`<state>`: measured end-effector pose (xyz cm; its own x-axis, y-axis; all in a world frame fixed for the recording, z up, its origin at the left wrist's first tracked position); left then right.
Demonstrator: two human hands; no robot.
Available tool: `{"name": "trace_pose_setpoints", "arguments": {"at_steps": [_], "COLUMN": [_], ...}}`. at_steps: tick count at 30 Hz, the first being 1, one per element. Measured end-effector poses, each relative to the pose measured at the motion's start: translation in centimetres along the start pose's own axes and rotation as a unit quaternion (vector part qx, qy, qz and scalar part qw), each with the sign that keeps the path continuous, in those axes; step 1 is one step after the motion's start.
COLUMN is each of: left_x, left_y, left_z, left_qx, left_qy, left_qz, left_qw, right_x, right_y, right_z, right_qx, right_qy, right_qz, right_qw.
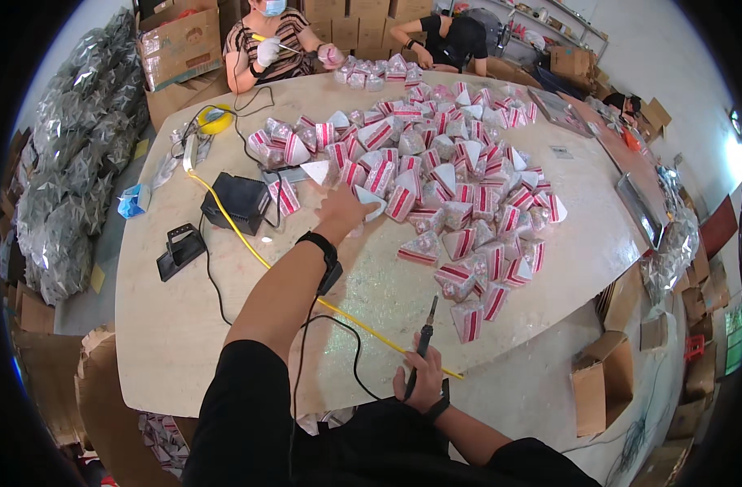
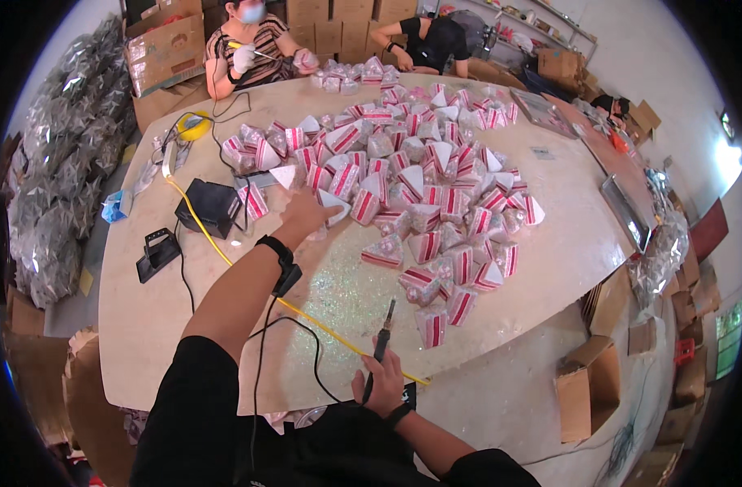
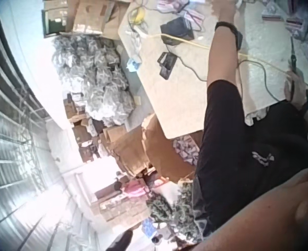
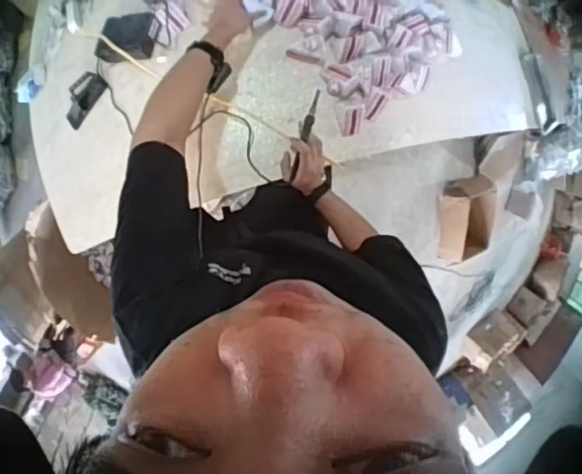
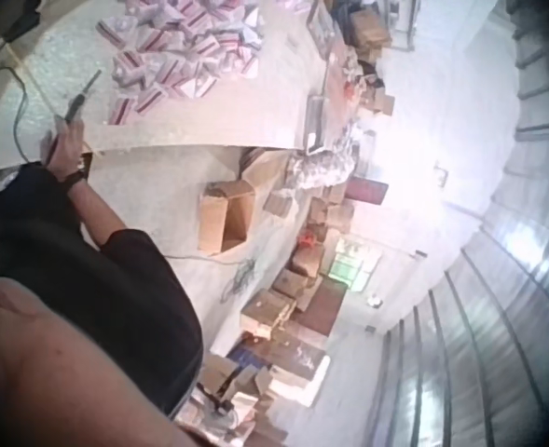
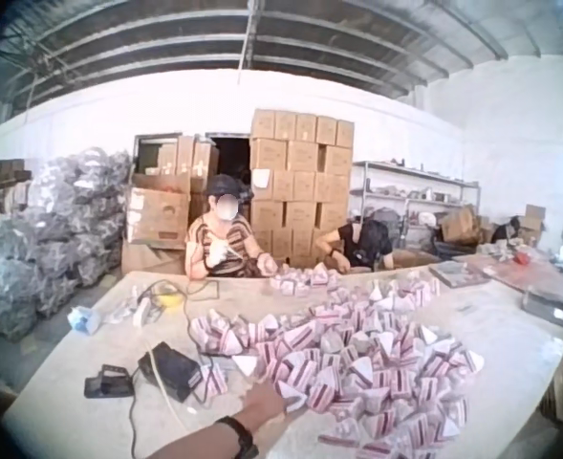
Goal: The person uses a heated tool to fuse together triangular, cake-shaped squishies into a larger cluster. They pick up individual pieces from a table, press the tool along the edges to join them, and then toss the finished clusters into a large cardboard bin.
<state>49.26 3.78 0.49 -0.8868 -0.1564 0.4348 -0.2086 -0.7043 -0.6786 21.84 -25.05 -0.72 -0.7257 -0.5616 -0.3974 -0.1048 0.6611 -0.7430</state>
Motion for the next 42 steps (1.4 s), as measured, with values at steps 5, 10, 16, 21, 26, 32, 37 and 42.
{"name": "trace_pose_setpoints", "arguments": {"at_steps": [5,10,16,21,26,32,37,42], "left_x": [2.0,2.6,6.4,18.0,29.3,36.9,38.1,39.7], "left_y": [1.1,3.1,2.3,4.0,6.0,3.6,6.3,9.0], "left_z": [3.6,4.4,0.1,-1.0,-9.8,-13.4,-13.5,-12.7], "left_qx": [-0.003,-0.163,-0.055,0.57,0.763,0.775,0.771,0.764], "left_qy": [0.066,0.085,0.099,0.265,0.186,0.236,0.244,0.259], "left_qz": [0.118,0.101,0.077,-0.114,0.009,0.138,0.276,0.196], "left_qw": [0.991,0.978,0.991,0.77,0.619,0.569,0.52,0.558], "right_x": [0.2,-0.1,0.1,0.5,0.8,-1.2,-4.5,-5.8], "right_y": [-0.2,-0.2,0.2,-0.4,0.0,-1.2,-1.5,2.9], "right_z": [0.1,-0.3,-0.6,-0.3,0.8,-2.8,-10.5,-18.8], "right_qx": [0.013,0.015,0.014,0.002,-0.059,-0.162,-0.387,-0.379], "right_qy": [0.005,0.005,-0.021,0.01,0.017,0.014,-0.043,-0.19], "right_qz": [0.006,0.014,0.028,0.033,0.035,0.065,0.035,-0.108], "right_qw": [1.0,1.0,0.999,0.999,0.998,0.985,0.92,0.899]}}
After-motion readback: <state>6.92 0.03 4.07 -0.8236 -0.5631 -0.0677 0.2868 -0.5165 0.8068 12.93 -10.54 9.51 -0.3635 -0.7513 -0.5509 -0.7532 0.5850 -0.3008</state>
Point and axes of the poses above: each hand's wrist, its own x-axis away from the middle knuckle, its own y-axis out of the palm, z = x × y, the point moved 8 cm from there along -x, towards the middle knuckle, and after that the axes turned 15 degrees about -z, right-handed, at the moved point
